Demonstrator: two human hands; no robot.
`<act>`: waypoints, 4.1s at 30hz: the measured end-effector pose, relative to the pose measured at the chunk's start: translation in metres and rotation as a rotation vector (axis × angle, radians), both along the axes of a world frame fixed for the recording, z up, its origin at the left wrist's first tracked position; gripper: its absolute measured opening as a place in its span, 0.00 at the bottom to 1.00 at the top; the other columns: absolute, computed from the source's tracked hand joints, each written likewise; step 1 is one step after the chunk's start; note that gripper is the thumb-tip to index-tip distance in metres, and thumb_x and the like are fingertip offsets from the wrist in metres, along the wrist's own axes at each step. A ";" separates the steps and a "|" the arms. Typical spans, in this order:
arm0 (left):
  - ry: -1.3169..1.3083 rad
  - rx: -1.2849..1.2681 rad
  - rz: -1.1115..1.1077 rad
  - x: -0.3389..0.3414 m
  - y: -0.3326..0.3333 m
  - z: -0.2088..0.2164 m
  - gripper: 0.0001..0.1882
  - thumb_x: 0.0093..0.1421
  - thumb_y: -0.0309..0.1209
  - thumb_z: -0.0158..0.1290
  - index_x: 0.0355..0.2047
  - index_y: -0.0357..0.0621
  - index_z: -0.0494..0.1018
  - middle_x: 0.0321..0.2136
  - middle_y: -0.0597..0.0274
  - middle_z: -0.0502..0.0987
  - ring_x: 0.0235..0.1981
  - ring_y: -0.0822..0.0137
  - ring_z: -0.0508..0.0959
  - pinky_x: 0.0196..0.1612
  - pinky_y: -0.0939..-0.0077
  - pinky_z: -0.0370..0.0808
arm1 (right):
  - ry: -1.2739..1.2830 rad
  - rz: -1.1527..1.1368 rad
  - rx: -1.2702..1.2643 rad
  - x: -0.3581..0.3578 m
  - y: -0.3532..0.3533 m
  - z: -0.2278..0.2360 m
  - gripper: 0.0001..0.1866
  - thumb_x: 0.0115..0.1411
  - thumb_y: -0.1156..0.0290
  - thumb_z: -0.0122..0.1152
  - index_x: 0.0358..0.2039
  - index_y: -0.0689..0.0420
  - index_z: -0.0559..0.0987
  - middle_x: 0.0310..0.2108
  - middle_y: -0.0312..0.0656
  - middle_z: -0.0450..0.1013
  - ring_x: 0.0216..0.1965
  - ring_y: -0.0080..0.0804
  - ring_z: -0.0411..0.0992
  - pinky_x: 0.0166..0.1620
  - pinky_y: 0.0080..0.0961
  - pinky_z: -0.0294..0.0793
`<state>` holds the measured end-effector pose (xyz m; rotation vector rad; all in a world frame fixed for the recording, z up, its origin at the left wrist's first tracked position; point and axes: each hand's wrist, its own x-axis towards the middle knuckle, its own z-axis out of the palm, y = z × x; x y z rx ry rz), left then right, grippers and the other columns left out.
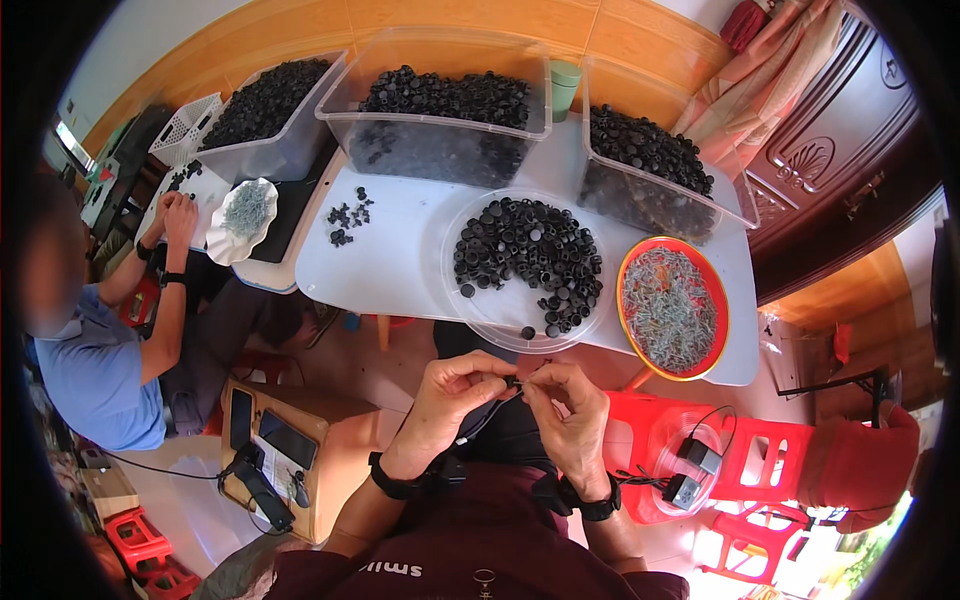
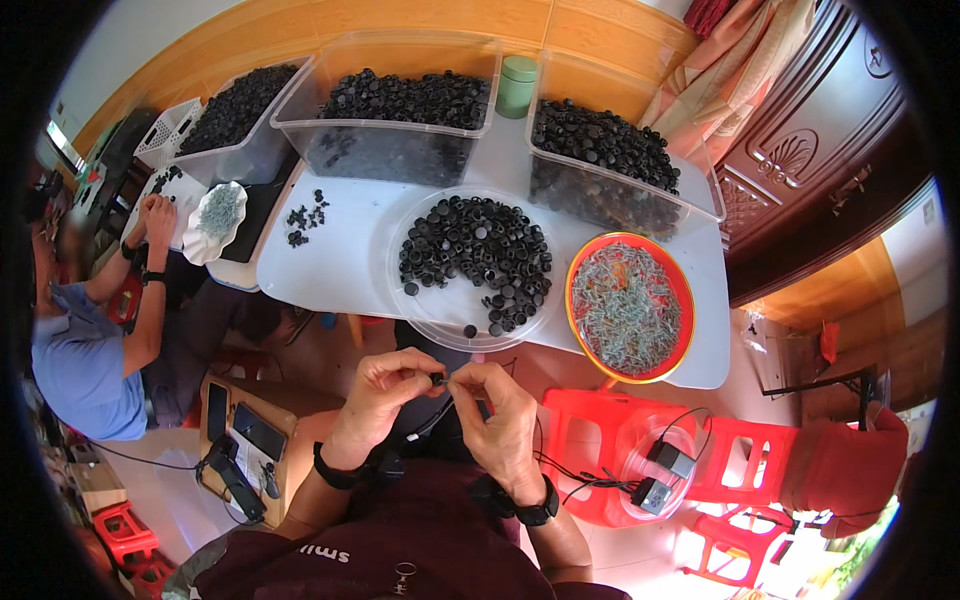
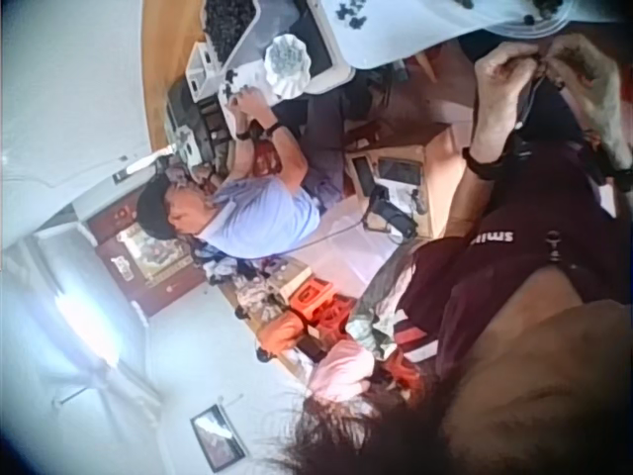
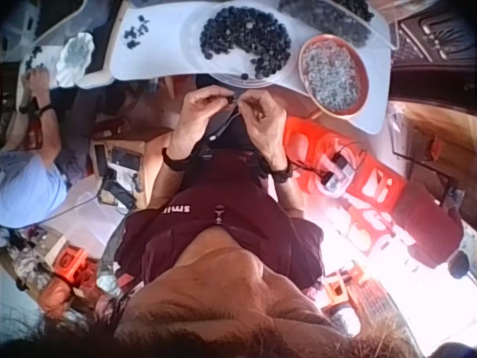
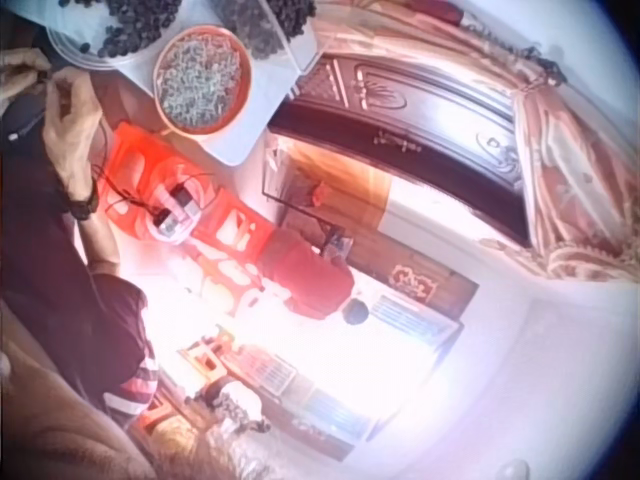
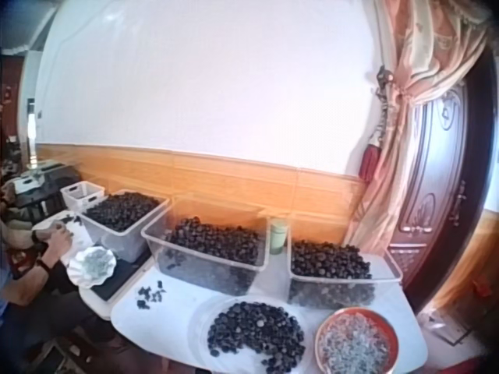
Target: Inspecting and assembling small black plastic components at a workshop table.
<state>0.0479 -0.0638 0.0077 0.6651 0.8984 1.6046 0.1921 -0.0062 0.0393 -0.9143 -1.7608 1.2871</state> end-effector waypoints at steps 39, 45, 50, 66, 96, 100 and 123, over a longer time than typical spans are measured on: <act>-0.237 -0.106 -0.102 0.014 0.013 -0.022 0.07 0.57 0.24 0.53 0.36 0.36 0.73 0.30 0.60 0.77 0.33 0.71 0.78 0.39 0.77 0.78 | 0.204 -0.045 -0.010 0.003 0.008 -0.036 0.10 0.48 0.84 0.63 0.32 0.64 0.76 0.34 0.41 0.70 0.34 0.25 0.72 0.36 0.19 0.74; 0.553 -0.083 0.001 0.000 0.038 -0.015 0.08 0.57 0.23 0.52 0.37 0.33 0.74 0.32 0.58 0.79 0.31 0.73 0.78 0.35 0.81 0.75 | 0.294 -0.179 -0.102 0.014 0.014 -0.037 0.10 0.49 0.87 0.61 0.33 0.65 0.75 0.33 0.39 0.71 0.33 0.22 0.72 0.36 0.17 0.74; 1.249 0.012 0.204 -0.003 0.067 -0.017 0.11 0.47 0.23 0.58 0.33 0.41 0.75 0.27 0.55 0.73 0.26 0.58 0.75 0.33 0.72 0.73 | 0.332 -0.187 -0.281 0.023 0.011 -0.032 0.11 0.49 0.86 0.61 0.34 0.63 0.73 0.30 0.39 0.74 0.30 0.21 0.74 0.34 0.14 0.73; 0.973 -0.031 0.053 -0.009 0.078 -0.014 0.09 0.50 0.24 0.58 0.32 0.37 0.74 0.26 0.59 0.75 0.25 0.69 0.77 0.29 0.77 0.73 | 0.375 -0.143 -0.410 0.023 0.008 -0.043 0.09 0.48 0.85 0.63 0.29 0.63 0.74 0.29 0.37 0.73 0.30 0.21 0.73 0.36 0.15 0.73; -0.202 -0.067 -0.093 -0.016 0.004 0.001 0.09 0.59 0.25 0.50 0.40 0.38 0.72 0.38 0.51 0.76 0.36 0.67 0.78 0.40 0.77 0.77 | 0.495 0.041 -0.333 -0.007 -0.008 -0.012 0.11 0.48 0.88 0.61 0.33 0.65 0.77 0.37 0.39 0.70 0.37 0.24 0.71 0.41 0.18 0.74; -0.189 -0.055 -0.083 -0.014 0.003 0.004 0.08 0.58 0.24 0.51 0.39 0.39 0.72 0.37 0.52 0.76 0.36 0.66 0.78 0.41 0.76 0.77 | 0.461 -0.027 -0.274 -0.010 -0.011 -0.010 0.10 0.47 0.86 0.63 0.32 0.64 0.78 0.36 0.39 0.71 0.35 0.23 0.71 0.38 0.17 0.73; 0.086 -0.056 -0.032 -0.008 0.004 0.008 0.10 0.51 0.15 0.52 0.35 0.34 0.74 0.36 0.52 0.76 0.39 0.66 0.77 0.44 0.75 0.74 | 0.097 -0.170 0.166 -0.009 -0.012 -0.005 0.12 0.42 0.83 0.68 0.29 0.61 0.78 0.27 0.37 0.73 0.28 0.23 0.71 0.28 0.16 0.69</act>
